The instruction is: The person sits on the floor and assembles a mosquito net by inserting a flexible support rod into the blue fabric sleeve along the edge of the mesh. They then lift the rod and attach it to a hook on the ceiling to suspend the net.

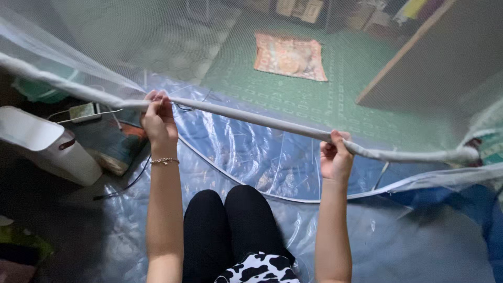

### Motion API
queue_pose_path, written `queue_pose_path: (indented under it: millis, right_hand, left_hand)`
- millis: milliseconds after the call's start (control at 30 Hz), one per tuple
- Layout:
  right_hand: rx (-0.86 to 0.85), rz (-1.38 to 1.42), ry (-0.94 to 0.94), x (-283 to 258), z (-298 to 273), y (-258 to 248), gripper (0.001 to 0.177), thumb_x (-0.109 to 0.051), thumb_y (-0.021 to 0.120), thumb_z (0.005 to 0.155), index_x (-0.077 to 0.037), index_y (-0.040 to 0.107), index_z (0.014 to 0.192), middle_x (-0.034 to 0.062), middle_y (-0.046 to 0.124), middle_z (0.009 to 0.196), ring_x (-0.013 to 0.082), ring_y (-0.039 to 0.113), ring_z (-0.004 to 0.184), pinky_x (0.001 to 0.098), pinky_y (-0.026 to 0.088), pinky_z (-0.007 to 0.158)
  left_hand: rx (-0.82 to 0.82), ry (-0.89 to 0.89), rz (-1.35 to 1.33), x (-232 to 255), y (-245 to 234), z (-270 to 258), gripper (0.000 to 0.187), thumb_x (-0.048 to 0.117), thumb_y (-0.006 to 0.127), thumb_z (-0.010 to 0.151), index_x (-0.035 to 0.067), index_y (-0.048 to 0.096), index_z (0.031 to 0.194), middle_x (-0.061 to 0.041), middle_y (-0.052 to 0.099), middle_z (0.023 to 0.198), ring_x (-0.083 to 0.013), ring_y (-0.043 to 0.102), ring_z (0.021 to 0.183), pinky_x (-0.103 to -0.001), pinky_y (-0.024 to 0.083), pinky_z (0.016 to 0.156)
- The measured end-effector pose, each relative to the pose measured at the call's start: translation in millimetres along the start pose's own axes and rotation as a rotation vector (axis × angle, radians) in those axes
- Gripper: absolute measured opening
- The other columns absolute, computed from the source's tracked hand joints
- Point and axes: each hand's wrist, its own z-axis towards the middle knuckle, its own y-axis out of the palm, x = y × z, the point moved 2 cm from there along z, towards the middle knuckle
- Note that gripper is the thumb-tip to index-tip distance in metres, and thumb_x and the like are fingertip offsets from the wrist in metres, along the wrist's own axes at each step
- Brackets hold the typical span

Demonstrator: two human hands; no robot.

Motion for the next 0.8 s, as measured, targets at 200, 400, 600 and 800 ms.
queue_pose_path:
  millis: [200, 400, 600, 800]
  right_hand:
    - [-0.065, 0.059, 0.165, -35.9, 22.8, -43.2, 0.026, 0.002, 0.075, 0.092, -0.016, 0.060, 0.083, -0.0048, 0.053, 0.070, 0.0034, 0.040, 0.047, 0.0176, 0.034, 0.044]
    - [-0.025, 0.272, 0.330, -64.7, 11.8, -35.6, 0.005, 0.000, 0.070, 0.097, 0.000, 0.066, 0.095, 0.0128, 0.070, 0.085, 0.0184, 0.073, 0.073, 0.0233, 0.060, 0.064]
    - [0.110, -0.072, 0.135, -89.2, -16.2, 1.6, 0.016, 0.006, 0.060, 0.093, -0.005, 0.056, 0.082, 0.0092, 0.065, 0.077, 0.0200, 0.071, 0.065, 0.0242, 0.054, 0.057]
    - [-0.014, -0.189, -0.104, -84.8, 19.6, -60.7, 0.031, -0.001, 0.066, 0.096, -0.013, 0.048, 0.074, 0.0041, 0.060, 0.071, 0.0090, 0.043, 0.043, 0.0233, 0.038, 0.042]
  left_hand:
    - [-0.134, -0.017, -0.168, 4.1, 18.6, -12.2, 0.025, -0.015, 0.052, 0.096, -0.007, 0.053, 0.120, -0.018, 0.067, 0.108, -0.0335, 0.071, 0.115, -0.035, 0.061, 0.102]
    - [-0.163, -0.008, -0.133, 12.6, 32.8, -23.8, 0.020, -0.007, 0.055, 0.098, -0.003, 0.048, 0.117, -0.018, 0.067, 0.110, -0.0342, 0.071, 0.116, -0.035, 0.058, 0.099]
    - [-0.013, 0.138, 0.145, 22.7, 25.1, -17.4, 0.013, 0.001, 0.066, 0.099, 0.003, 0.054, 0.106, -0.009, 0.074, 0.091, -0.0123, 0.066, 0.066, -0.020, 0.053, 0.049]
    - [0.089, 0.025, 0.140, 33.7, 3.6, 23.6, 0.016, -0.008, 0.060, 0.095, -0.005, 0.053, 0.108, -0.015, 0.061, 0.096, -0.0091, 0.051, 0.055, -0.022, 0.049, 0.046]
